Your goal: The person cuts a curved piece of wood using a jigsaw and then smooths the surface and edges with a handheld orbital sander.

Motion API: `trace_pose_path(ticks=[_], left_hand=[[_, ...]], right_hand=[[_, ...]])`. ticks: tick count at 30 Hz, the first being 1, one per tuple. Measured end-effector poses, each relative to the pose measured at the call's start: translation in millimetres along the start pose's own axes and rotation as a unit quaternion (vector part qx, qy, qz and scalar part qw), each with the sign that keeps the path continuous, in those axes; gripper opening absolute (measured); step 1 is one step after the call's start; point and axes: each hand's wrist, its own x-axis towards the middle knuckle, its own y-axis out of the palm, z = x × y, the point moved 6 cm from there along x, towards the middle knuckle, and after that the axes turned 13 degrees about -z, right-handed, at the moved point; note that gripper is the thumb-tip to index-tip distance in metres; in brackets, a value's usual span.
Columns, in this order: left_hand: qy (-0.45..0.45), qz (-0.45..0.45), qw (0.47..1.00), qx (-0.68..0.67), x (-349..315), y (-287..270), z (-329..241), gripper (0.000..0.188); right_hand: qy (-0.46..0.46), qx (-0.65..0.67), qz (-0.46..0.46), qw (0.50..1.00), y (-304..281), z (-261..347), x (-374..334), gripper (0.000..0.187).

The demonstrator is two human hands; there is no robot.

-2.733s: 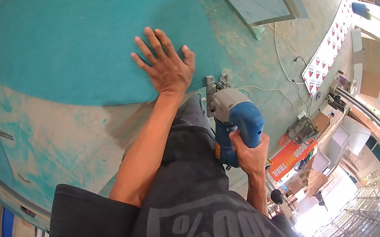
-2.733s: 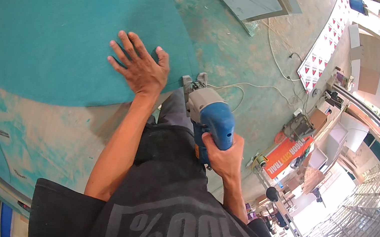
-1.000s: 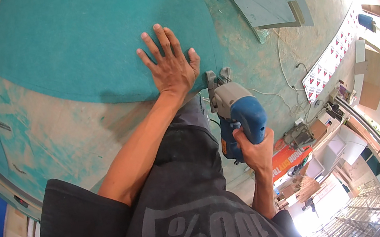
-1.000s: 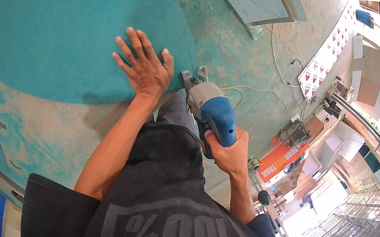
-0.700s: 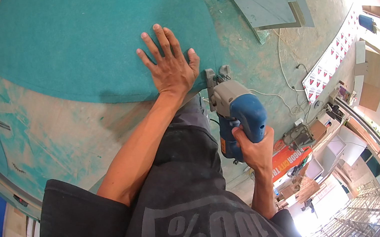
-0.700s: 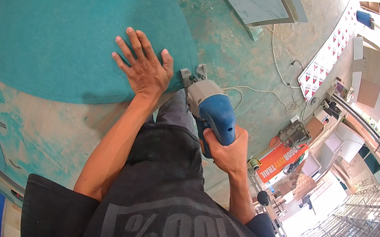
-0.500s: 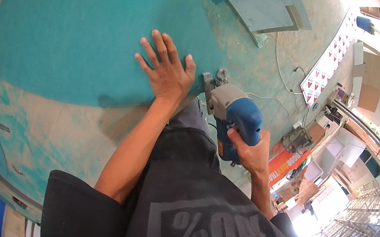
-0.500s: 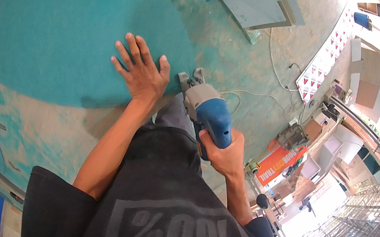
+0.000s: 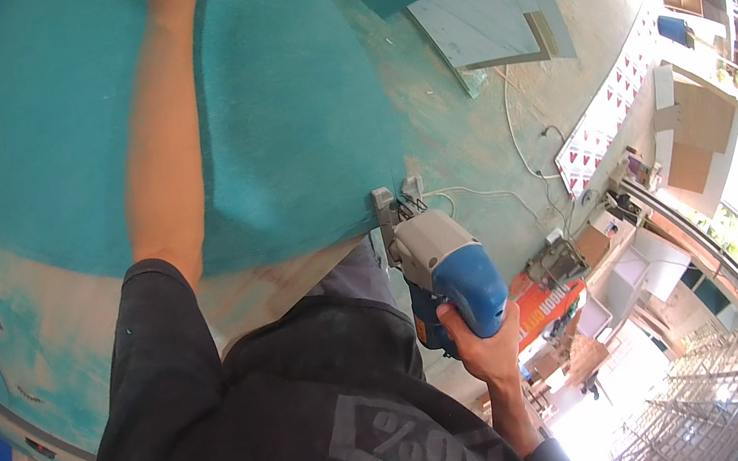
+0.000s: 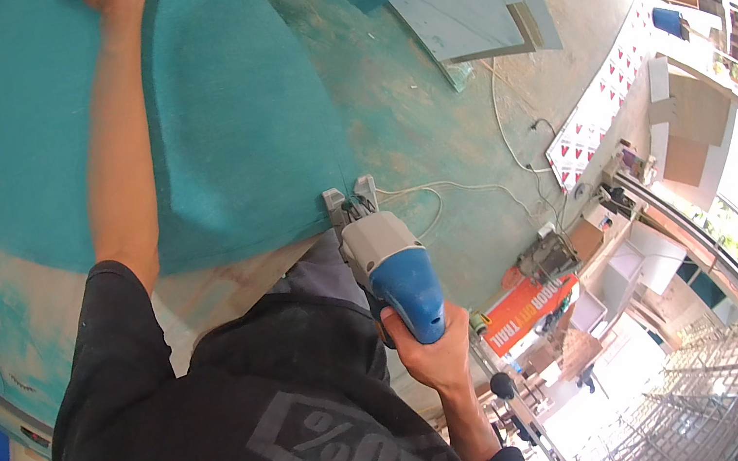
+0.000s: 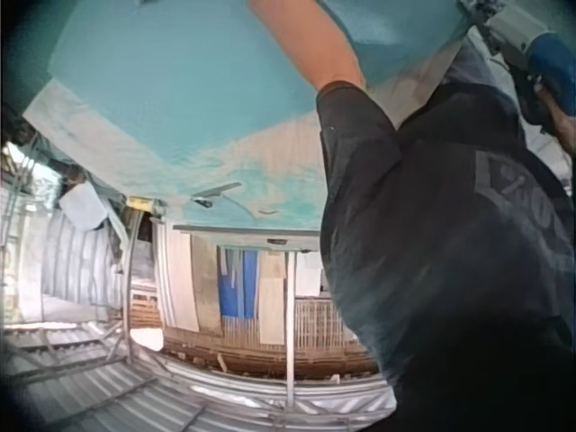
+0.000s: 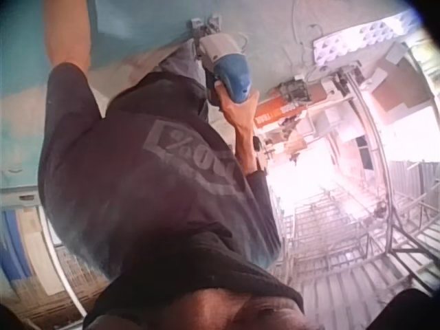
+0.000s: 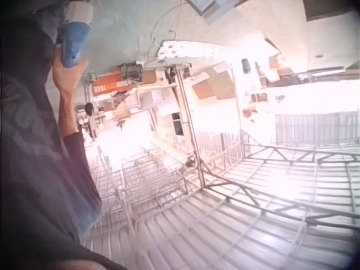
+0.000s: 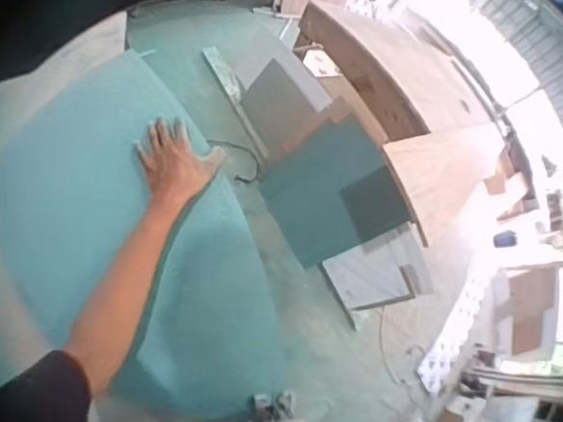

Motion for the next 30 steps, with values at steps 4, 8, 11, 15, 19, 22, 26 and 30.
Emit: trace_pose_path(ticks=[4,8,11,15,19,22,26,30], left_hand=[[0.087,0.204,0.96,-0.168,15.8,-12.6,-32.2,0.05],[0.122,0.254,0.926,-0.249,19.4,-35.9,-53.4,0.041],[0.167,0.218,0.937,-0.216,16.6,-30.3,-52.4,0.041],[0.15,0.248,0.934,-0.209,20.3,-27.6,-51.5,0.039],[0.142,0.279,0.928,-0.199,22.1,-23.8,-52.4,0.037],[0.136,0.275,0.929,-0.206,23.2,-30.1,-51.2,0.037],[0.118,0.26,0.938,-0.199,23.1,-27.7,-48.0,0.038],[0.125,0.268,0.936,-0.19,26.4,-30.0,-47.0,0.039]], right_hand=[[-0.025,0.039,-0.002,0.999,3.4,-0.6,6.2,0.015],[-0.032,0.015,-0.025,0.999,-1.9,-9.8,4.5,0.025],[0.009,-0.02,-0.041,0.999,-4.6,-25.5,0.1,0.035],[0.038,-0.009,-0.055,0.998,-2.7,-32.6,-1.2,0.041],[0.03,0.008,-0.053,0.998,-1.4,-24.5,0.8,0.031],[0.018,0.009,-0.04,0.999,0.6,-16.5,4.3,0.023],[-0.005,0.027,-0.056,0.998,2.2,-4.8,4.1,0.017],[-0.019,0.015,-0.012,1.0,3.7,6.0,9.5,0.015]])
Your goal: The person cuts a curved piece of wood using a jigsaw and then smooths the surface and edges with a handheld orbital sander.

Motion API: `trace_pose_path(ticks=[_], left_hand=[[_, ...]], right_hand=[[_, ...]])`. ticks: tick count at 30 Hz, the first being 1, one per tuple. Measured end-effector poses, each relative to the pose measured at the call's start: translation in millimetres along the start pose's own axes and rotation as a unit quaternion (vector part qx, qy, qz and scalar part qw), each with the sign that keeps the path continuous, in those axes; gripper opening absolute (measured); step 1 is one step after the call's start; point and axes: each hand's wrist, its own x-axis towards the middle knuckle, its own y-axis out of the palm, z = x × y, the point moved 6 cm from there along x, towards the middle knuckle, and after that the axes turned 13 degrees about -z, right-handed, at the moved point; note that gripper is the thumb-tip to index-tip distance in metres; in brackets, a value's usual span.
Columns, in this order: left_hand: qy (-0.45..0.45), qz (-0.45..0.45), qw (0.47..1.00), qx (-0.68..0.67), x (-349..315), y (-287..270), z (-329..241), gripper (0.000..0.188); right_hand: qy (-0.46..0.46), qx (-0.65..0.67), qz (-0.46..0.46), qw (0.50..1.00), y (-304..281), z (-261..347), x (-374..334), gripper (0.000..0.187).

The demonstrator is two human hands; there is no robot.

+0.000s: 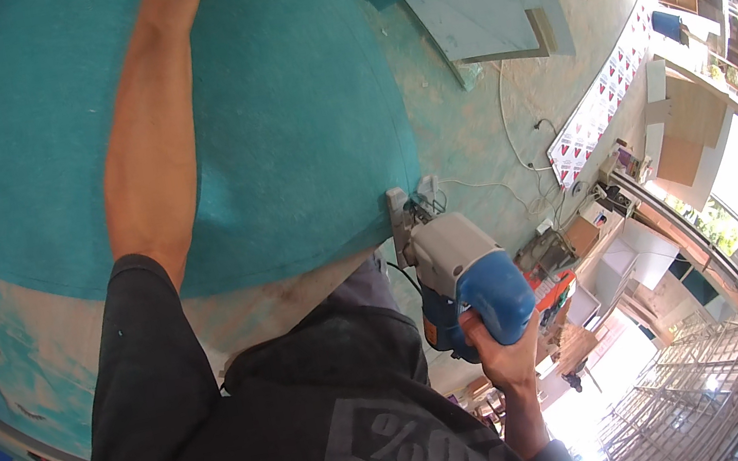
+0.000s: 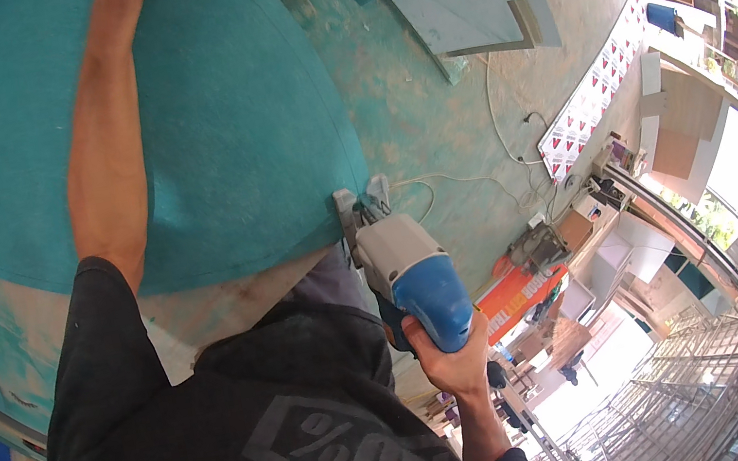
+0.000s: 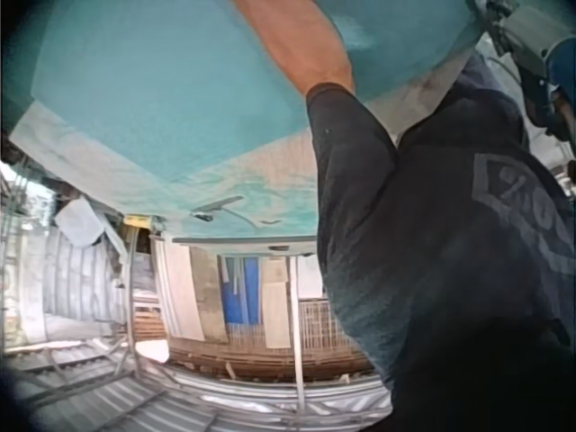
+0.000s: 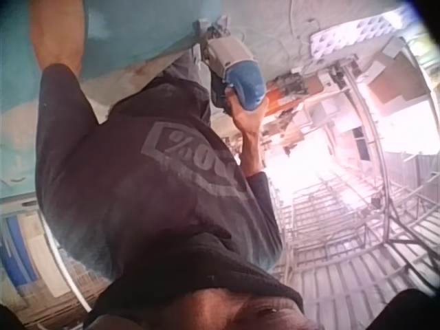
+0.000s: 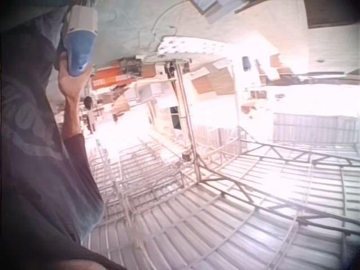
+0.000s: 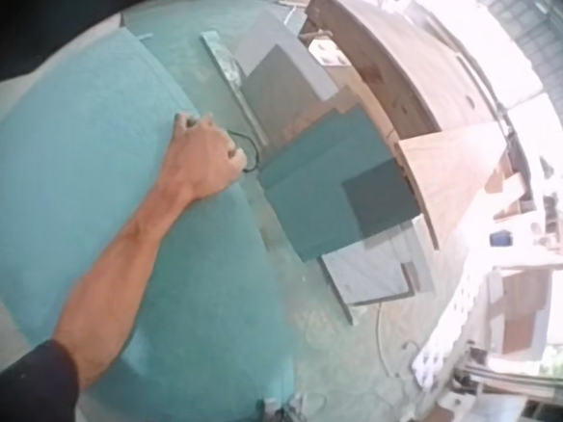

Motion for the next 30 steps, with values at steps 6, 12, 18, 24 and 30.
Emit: trace_pose_path(ticks=[6,12,18,24,30], left_hand=[[-0.005,0.016,1.0,-0.015,0.0,-3.7,0.9,0.04],[-0.012,-0.03,0.999,0.029,-2.7,2.8,2.9,0.04],[-0.043,-0.007,0.998,0.053,-15.9,12.0,-6.2,0.041],[-0.047,-0.005,0.998,0.035,-49.0,-11.6,-28.5,0.04],[-0.061,0.012,0.998,0.03,-74.6,-8.2,-29.8,0.038]], right_hand=[[-0.013,-0.015,0.008,1.0,-0.5,10.9,3.1,0.013],[-0.019,0.004,0.012,1.0,2.2,11.9,1.6,0.015],[-0.016,0.009,-0.005,1.0,-4.8,-10.5,-1.1,0.016],[-0.01,0.007,0.009,1.0,-14.7,-44.8,-8.6,0.016],[-0.024,0.021,0.002,0.999,-16.9,-60.3,-17.4,0.017]])
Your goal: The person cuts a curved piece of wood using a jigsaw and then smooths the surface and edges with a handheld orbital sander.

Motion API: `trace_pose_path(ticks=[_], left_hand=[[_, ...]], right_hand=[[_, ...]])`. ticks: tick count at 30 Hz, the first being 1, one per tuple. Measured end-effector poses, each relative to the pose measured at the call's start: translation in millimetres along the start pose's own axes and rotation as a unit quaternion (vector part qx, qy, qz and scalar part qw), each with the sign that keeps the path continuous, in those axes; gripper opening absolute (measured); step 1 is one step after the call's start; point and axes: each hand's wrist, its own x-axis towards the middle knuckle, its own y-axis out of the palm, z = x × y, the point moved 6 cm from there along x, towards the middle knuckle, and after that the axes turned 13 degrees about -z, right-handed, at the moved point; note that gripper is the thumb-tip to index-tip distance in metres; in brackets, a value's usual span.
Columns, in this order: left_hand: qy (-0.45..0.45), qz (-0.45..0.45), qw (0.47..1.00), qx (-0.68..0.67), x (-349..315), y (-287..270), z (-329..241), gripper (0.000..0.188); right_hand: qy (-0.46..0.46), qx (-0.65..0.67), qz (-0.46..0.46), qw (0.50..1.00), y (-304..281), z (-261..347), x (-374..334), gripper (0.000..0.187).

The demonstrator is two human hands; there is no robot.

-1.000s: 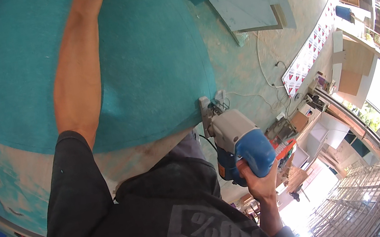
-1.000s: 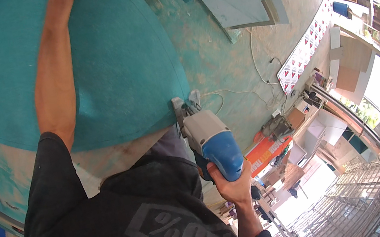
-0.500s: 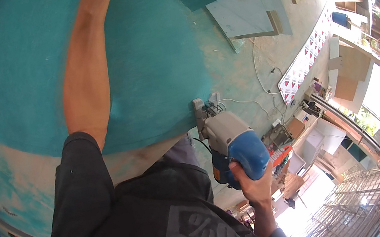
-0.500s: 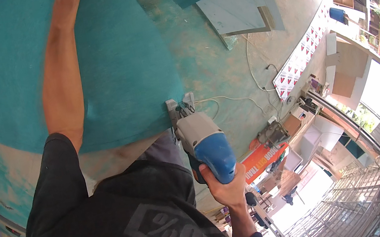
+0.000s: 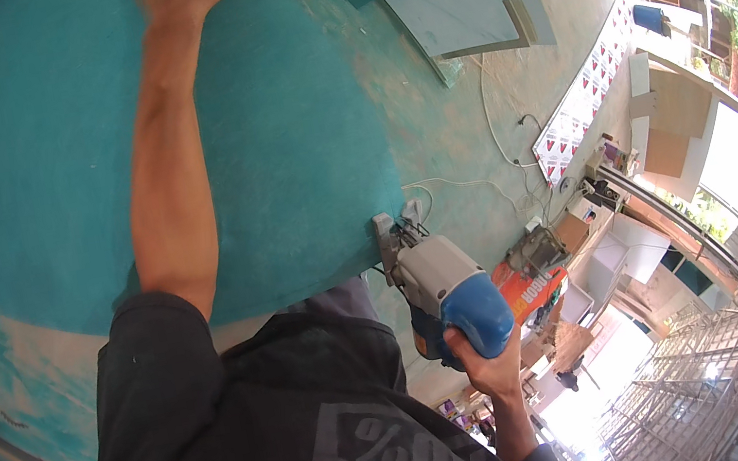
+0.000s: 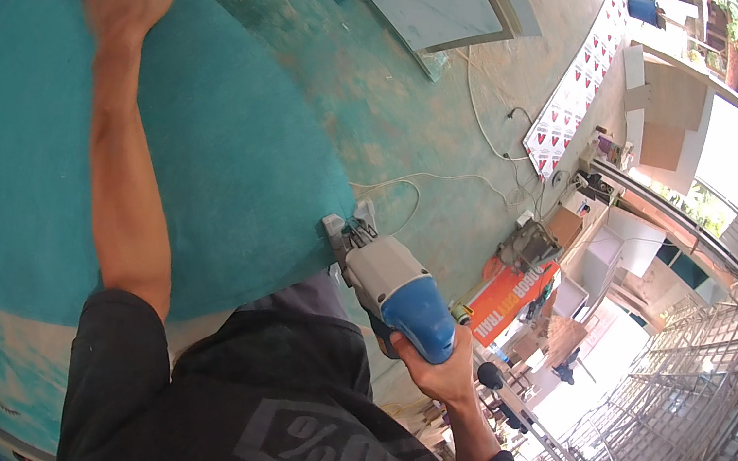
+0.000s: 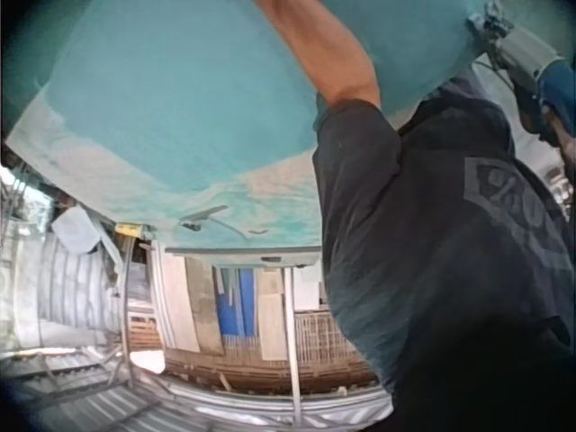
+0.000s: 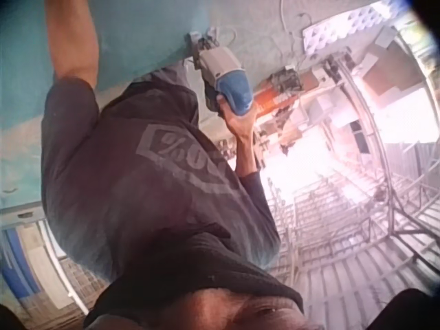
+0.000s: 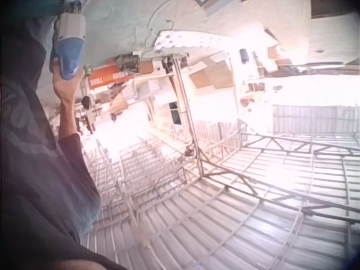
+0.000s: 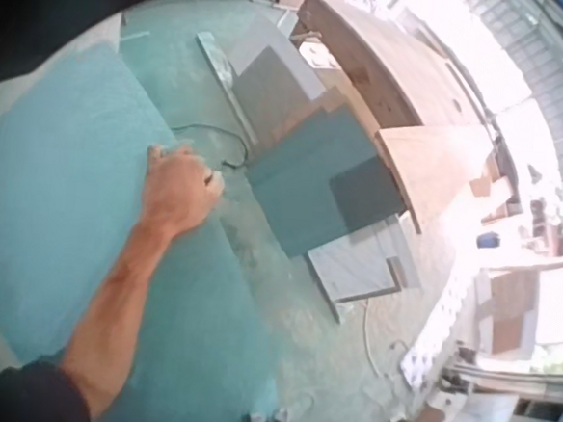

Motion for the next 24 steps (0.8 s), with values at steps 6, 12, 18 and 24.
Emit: trace_pose_path(ticks=[6,12,18,24], left_hand=[[-0.002,-0.012,1.0,0.022,-13.9,-7.4,19.5,0.037],[0.01,-0.023,1.0,-0.001,-19.3,-14.4,19.9,0.039],[-0.006,-0.003,1.0,0.008,-17.6,-14.4,22.8,0.044],[-0.007,-0.032,0.999,0.008,-20.1,-6.9,24.9,0.045]], right_hand=[[-0.03,-0.036,0.011,0.999,-2.1,3.2,2.5,0.014],[-0.05,-0.029,0.006,0.998,-0.3,8.1,4.8,0.012],[-0.057,-0.059,0.033,0.996,-2.8,10.2,9.5,0.011],[-0.066,-0.042,0.034,0.996,-1.4,13.0,12.7,0.009]])
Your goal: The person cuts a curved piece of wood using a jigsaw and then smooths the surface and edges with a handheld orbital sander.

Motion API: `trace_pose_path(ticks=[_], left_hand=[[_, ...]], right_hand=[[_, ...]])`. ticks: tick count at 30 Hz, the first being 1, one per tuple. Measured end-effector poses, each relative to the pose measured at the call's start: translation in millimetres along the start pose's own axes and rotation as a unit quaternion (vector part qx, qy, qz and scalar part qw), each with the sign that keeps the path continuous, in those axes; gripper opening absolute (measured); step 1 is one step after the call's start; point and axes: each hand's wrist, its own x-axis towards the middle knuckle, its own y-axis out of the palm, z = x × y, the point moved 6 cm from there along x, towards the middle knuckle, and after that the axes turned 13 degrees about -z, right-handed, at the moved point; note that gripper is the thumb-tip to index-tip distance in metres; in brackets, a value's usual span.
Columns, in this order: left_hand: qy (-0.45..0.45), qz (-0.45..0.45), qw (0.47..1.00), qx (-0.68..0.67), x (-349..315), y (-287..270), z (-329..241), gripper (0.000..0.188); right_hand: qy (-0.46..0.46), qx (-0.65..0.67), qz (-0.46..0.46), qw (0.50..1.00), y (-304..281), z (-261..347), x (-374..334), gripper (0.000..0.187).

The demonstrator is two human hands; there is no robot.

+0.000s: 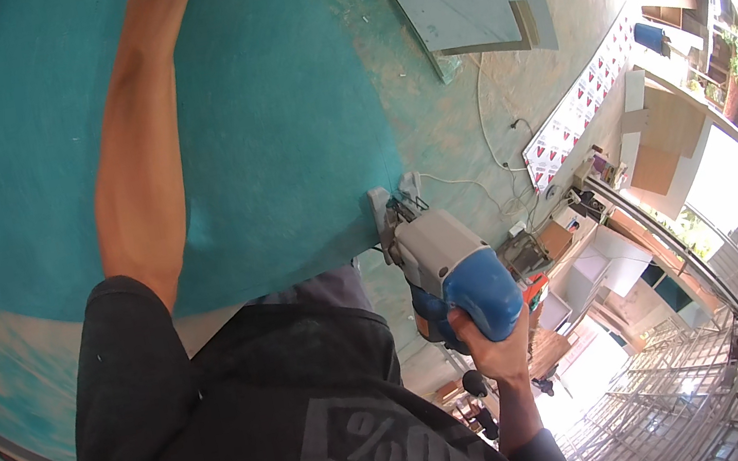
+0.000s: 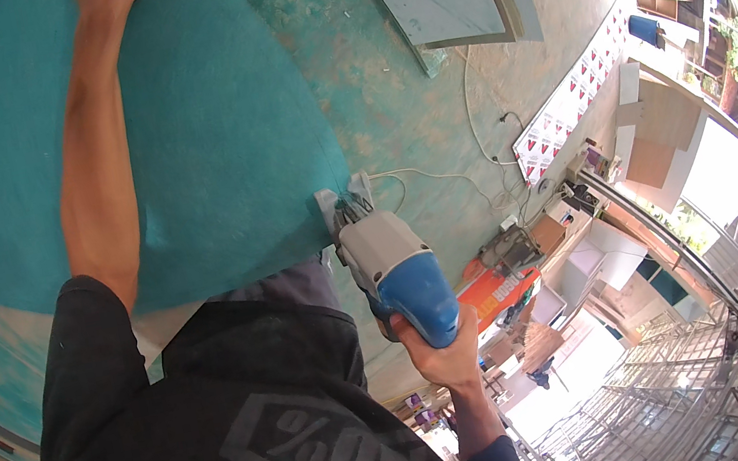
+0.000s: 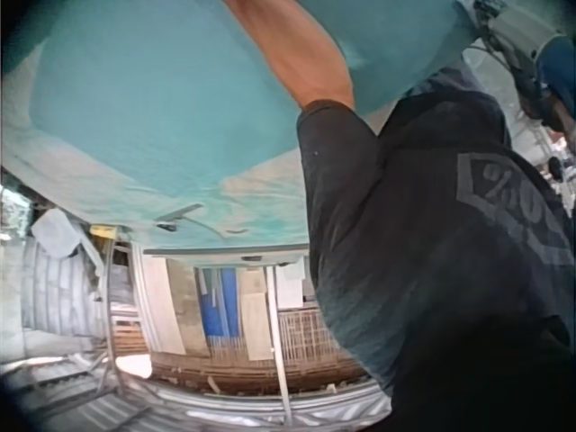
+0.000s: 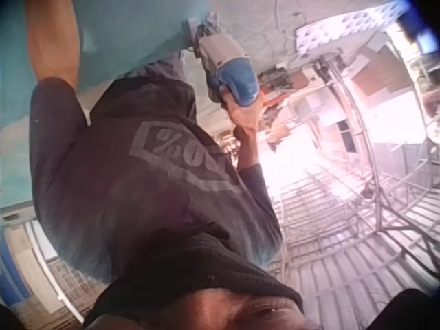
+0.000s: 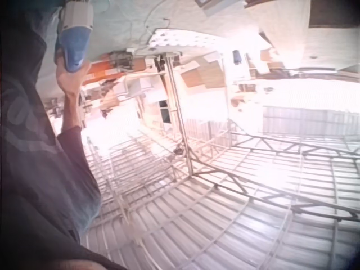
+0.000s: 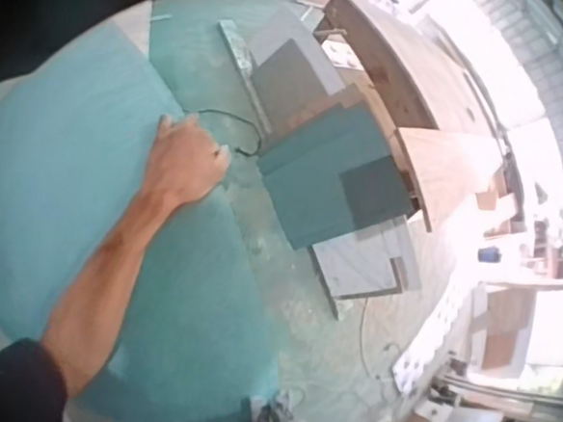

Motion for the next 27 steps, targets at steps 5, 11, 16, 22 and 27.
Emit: trace_pose_path(ticks=[5,11,16,22,27], left_hand=[[-0.013,-0.005,1.0,-0.02,0.6,-6.1,0.4,0.044],[-0.017,0.022,1.0,-0.013,4.1,-12.3,0.5,0.043],[-0.011,0.006,1.0,-0.015,2.8,-14.6,2.3,0.043],[-0.009,-0.001,1.0,-0.003,4.7,-13.9,1.9,0.044],[-0.002,-0.002,1.0,0.015,6.6,-16.1,3.8,0.045]], right_hand=[[0.028,-0.001,-0.001,1.0,-1.2,1.2,-1.7,0.01],[0.031,0.016,-0.025,0.999,-0.4,4.3,-2.8,0.014],[0.024,0.0,0.009,1.0,0.5,8.2,1.0,0.018],[0.028,0.001,0.01,1.0,-0.6,11.2,5.8,0.015],[0.009,-0.002,0.008,1.0,0.7,19.2,7.5,0.014]])
